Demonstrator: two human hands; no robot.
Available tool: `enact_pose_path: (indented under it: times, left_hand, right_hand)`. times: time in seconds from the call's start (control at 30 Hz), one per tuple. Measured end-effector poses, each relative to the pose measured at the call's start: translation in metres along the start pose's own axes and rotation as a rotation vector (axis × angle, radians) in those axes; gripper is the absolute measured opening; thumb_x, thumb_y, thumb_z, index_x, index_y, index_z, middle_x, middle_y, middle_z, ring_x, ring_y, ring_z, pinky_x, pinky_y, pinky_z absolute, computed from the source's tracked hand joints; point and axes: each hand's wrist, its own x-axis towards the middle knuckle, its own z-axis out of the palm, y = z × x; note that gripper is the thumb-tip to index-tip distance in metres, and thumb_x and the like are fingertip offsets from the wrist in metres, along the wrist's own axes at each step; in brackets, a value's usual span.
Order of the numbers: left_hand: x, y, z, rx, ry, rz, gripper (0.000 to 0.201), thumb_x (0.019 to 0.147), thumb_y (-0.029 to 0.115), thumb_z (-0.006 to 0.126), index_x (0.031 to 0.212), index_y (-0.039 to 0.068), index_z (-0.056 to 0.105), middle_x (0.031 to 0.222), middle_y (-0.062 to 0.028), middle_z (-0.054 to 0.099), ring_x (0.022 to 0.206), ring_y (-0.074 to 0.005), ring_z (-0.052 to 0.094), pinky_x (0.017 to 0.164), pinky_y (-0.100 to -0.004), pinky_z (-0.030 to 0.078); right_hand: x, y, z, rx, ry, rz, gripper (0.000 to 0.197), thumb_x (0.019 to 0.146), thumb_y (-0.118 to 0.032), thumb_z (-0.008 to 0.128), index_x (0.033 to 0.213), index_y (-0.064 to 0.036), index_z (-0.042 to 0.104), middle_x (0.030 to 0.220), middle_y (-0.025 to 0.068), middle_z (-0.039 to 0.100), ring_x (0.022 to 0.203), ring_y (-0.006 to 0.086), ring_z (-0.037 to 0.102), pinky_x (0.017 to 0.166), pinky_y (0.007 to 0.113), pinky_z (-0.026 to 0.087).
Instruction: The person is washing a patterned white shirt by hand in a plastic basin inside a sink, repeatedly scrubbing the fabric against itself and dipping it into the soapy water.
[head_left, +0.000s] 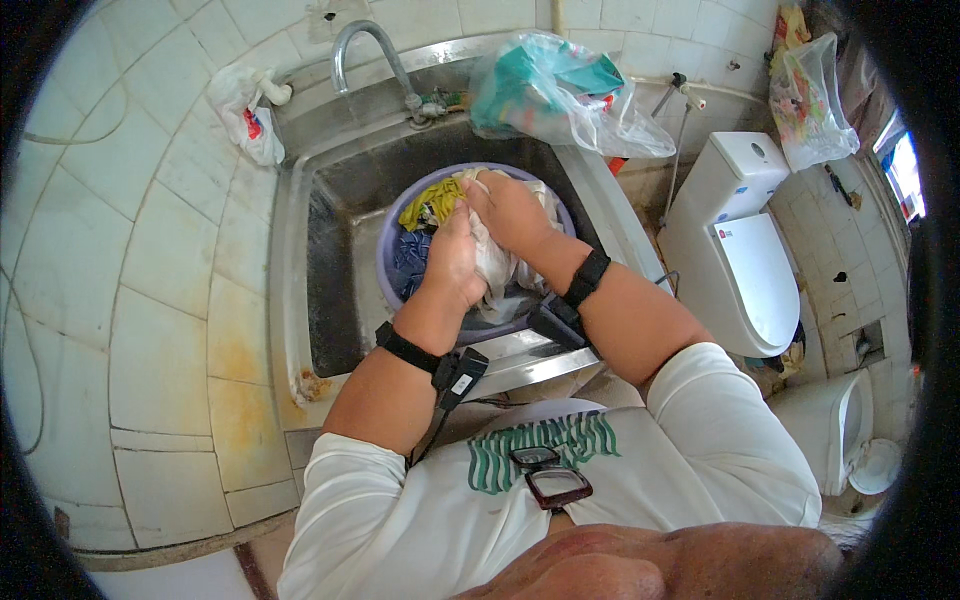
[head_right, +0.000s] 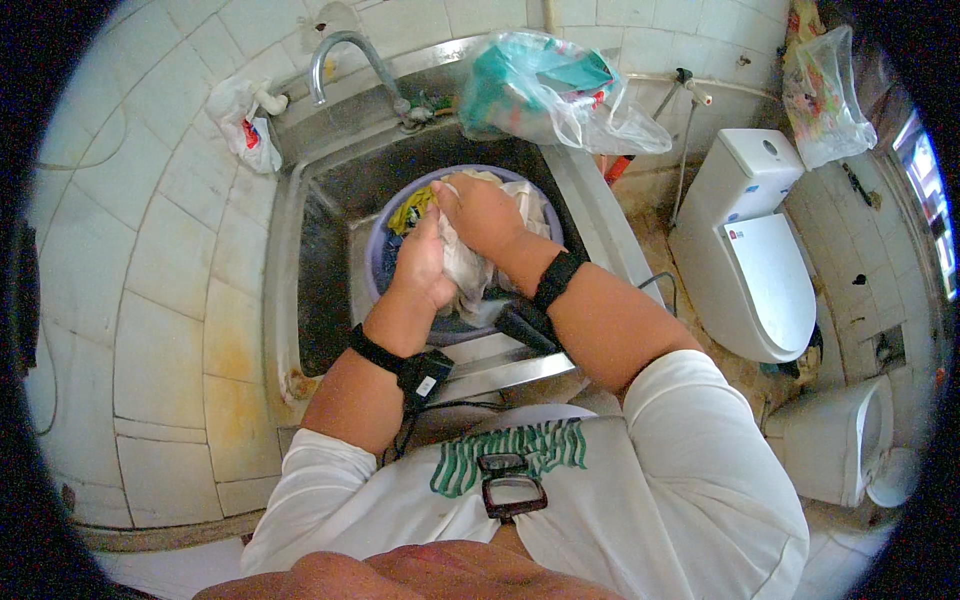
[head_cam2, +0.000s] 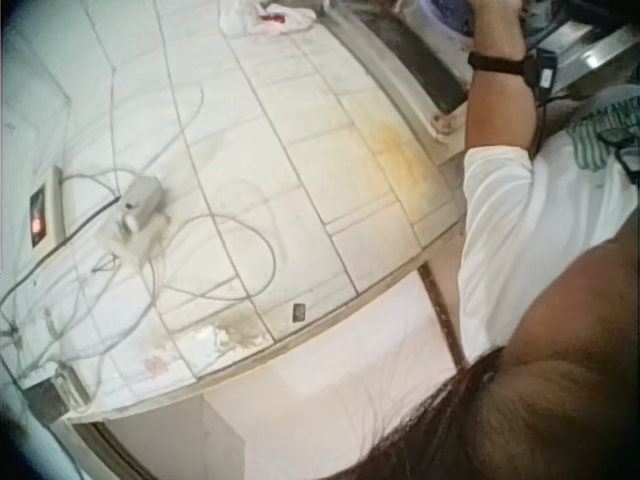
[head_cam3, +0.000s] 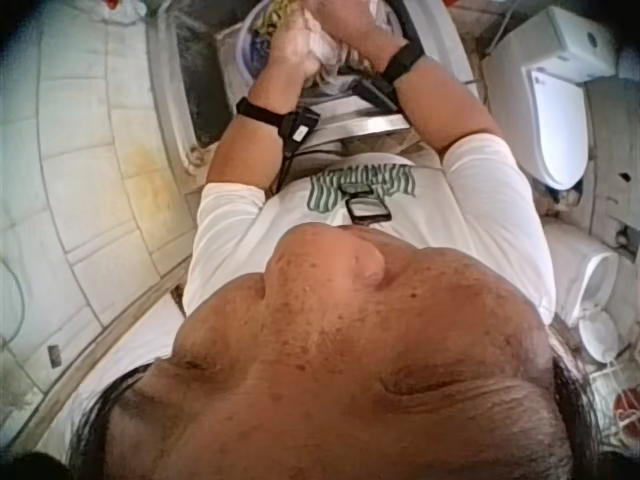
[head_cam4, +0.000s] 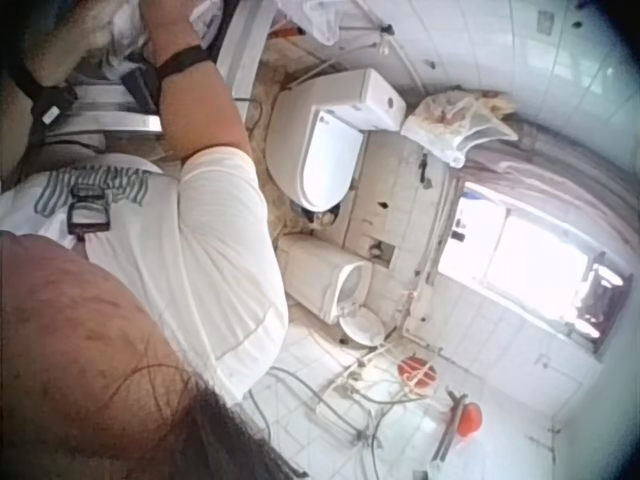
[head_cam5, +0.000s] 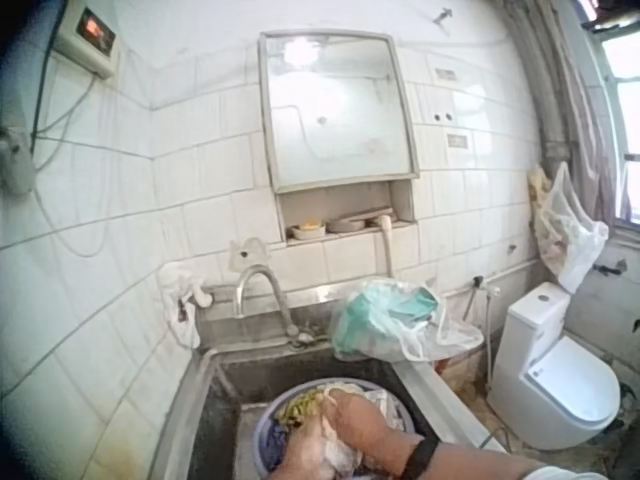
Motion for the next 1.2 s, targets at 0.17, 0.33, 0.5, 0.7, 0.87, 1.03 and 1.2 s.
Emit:
enact_pose_path:
  times: [0.17,0.33,0.5,0.7,0.87,1.03,1.2]
  left_hand:
    - [-0.008,0.007,0.001,0.005,0.045,-0.001,0.045,0.096,0.043,0.035,0.120,0.008,0.048,0.117,-0.0103,0.056,0.105,-0.0250,0.055,0.091,-0.0401,0.045]
    - [-0.002,0.008,-0.009,0.058,0.005,0.004,0.046,0.097,0.044,0.034,0.117,0.008,0.052,0.115,-0.0093,0.058,0.105,-0.0240,0.056,0.091,-0.0401,0.044]
    - [0.006,0.000,-0.012,-0.017,-0.085,-0.027,0.044,0.096,0.042,0.036,0.120,0.007,0.050,0.118,-0.0093,0.057,0.105,-0.0248,0.056,0.093,-0.0416,0.043]
    - [0.012,0.001,-0.020,0.149,-0.025,0.237,0.046,0.096,0.044,0.036,0.118,0.007,0.051,0.115,-0.0096,0.058,0.103,-0.0247,0.057,0.092,-0.0425,0.043]
    - [0.017,0.009,-0.038,0.046,0.020,0.212,0.049,0.095,0.048,0.036,0.115,0.007,0.052,0.112,-0.0104,0.059,0.102,-0.0256,0.057,0.091,-0.0417,0.044]
    - [0.018,-0.003,-0.023,-0.007,-0.008,0.083,0.046,0.096,0.044,0.035,0.115,0.007,0.053,0.112,-0.0102,0.060,0.103,-0.0257,0.057,0.093,-0.0413,0.043]
    - [0.016,-0.005,-0.020,0.038,-0.010,0.066,0.041,0.097,0.040,0.036,0.116,0.008,0.053,0.113,-0.0092,0.060,0.104,-0.0254,0.057,0.092,-0.0409,0.044]
  right_hand:
    - [-0.009,-0.031,-0.010,-0.095,-0.154,-0.027,0.034,0.089,-0.038,0.048,0.086,-0.0058,0.060,0.077,0.0208,0.062,0.074,0.0419,0.059,0.066,0.050,0.046]
    - [-0.014,-0.042,-0.012,-0.139,-0.156,-0.112,0.033,0.089,-0.035,0.050,0.080,-0.0045,0.059,0.075,0.0212,0.061,0.074,0.0421,0.058,0.065,0.050,0.045]
    - [0.003,0.002,0.001,0.090,0.013,-0.024,0.035,0.091,-0.030,0.049,0.079,0.0021,0.054,0.072,0.0250,0.055,0.070,0.0420,0.053,0.064,0.043,0.043]
    - [0.000,0.004,0.002,0.215,-0.095,0.065,0.042,0.091,-0.036,0.045,0.077,0.0004,0.060,0.079,0.0251,0.060,0.080,0.0429,0.057,0.071,0.045,0.045]
    - [-0.015,-0.047,-0.016,-0.169,-0.330,-0.028,0.045,0.091,-0.040,0.041,0.079,-0.0021,0.062,0.078,0.0243,0.061,0.077,0.0422,0.059,0.070,0.047,0.047]
    - [-0.008,-0.025,-0.005,-0.060,-0.125,0.035,0.042,0.090,-0.040,0.043,0.081,-0.0029,0.061,0.077,0.0246,0.061,0.076,0.0425,0.059,0.069,0.049,0.046]
    - [-0.004,-0.004,0.003,0.008,-0.011,-0.007,0.038,0.089,-0.032,0.049,0.075,0.0017,0.056,0.071,0.0270,0.056,0.070,0.0450,0.054,0.062,0.048,0.042]
